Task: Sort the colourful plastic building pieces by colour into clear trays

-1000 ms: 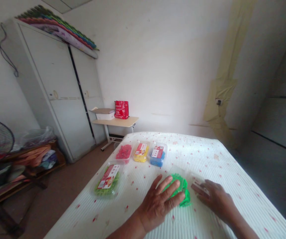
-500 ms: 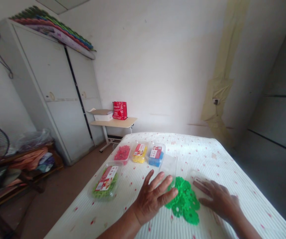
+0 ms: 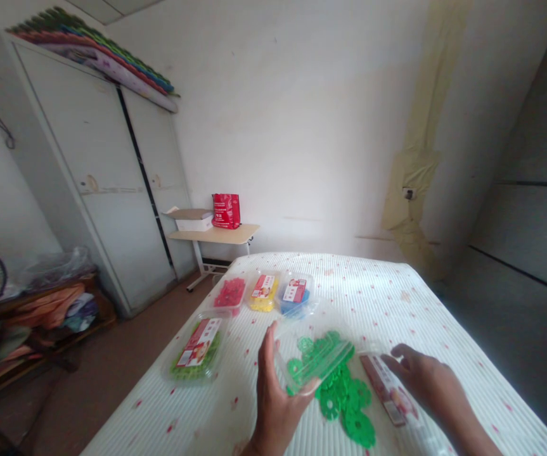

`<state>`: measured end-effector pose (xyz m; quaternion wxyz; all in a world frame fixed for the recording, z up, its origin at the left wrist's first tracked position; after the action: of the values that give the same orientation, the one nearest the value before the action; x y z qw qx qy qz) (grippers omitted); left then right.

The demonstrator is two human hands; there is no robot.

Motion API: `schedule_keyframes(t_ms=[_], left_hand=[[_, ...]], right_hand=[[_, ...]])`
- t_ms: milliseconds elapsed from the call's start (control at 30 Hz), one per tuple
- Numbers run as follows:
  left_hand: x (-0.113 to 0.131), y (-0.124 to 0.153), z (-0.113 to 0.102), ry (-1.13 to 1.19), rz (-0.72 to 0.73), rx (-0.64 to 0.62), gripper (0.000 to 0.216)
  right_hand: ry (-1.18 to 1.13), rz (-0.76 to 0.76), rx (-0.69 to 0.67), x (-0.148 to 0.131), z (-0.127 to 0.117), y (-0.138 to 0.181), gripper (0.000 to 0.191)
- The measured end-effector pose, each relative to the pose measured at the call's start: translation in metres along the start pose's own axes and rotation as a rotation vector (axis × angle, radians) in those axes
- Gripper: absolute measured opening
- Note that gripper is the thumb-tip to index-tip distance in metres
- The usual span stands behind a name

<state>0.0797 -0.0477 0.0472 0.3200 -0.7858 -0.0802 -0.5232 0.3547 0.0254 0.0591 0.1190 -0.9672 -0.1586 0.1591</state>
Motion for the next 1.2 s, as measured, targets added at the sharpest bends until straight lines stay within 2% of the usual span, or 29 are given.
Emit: schedule_keyframes(t_ms=[100,200,367,467,667,733,800,867,933,1067,1133,1200], left_hand=[[0.005,0.007,0.008,0.175,-0.066,-0.148,0.093],[0.007,0.011,0.013,0.285,-0.105,-0.250,0.092],[0.006,0.010,0.011,0.431,-0.170,-0.331,0.094],[0.001,0.009,0.009,0.469,-0.223,-0.372,0.097],[-0.012,0.005,0.006,0.495,-0.237,-0.482,0.106],[-0.014,0.005,0.004,0.474,-0.245,-0.499,0.105],[-0.015,0.006,0.003,0.434,-0.247,-0.502,0.101],[-0.017,0.005,0.001,0.376,-0.228,-0.456,0.090],[-0.021,0.002,-0.001,0.294,-0.206,-0.351,0.074],[-0.032,-0.006,-0.005,0.094,-0.277,-0.134,0.050],[-0.037,-0.009,-0.005,0.023,-0.305,-0.082,0.045],[-0.041,-0.011,-0.005,-0.028,-0.285,-0.048,0.043]], right_hand=[[-0.285,-0.250,0.161,-0.019,-0.004,-0.002,0.036],[-0.553,-0.415,0.152,-0.035,-0.005,0.001,0.049],[-0.746,-0.355,0.035,-0.045,-0.013,0.009,0.080],[-0.830,-0.323,-0.046,-0.047,-0.021,0.013,0.087],[-0.900,-0.313,-0.252,-0.047,-0.032,0.016,0.077],[-0.932,-0.314,-0.302,-0.051,-0.033,0.015,0.063],[-1.009,-0.315,-0.297,-0.055,-0.034,0.013,0.046],[-1.078,-0.298,-0.218,-0.055,-0.033,0.010,0.039],[-1.038,-0.242,-0.068,-0.045,-0.030,0.005,0.037],[-0.566,-0.044,0.319,0.000,-0.019,-0.004,0.043],[-0.343,0.053,0.411,0.024,-0.012,-0.006,0.041],[-0.201,0.131,0.417,0.043,-0.005,-0.007,0.038]])
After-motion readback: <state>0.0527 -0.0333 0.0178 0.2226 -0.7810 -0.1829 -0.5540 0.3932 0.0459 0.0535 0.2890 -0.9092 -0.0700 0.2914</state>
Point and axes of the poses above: each hand's wrist, its own y-axis away from the middle knuckle, its own z-axis out of the palm, x = y × z, the point moved 2 cm from there along -y, towards the middle knuckle, and after that the axes turned 14 degrees about -z, right-handed, at the moved point
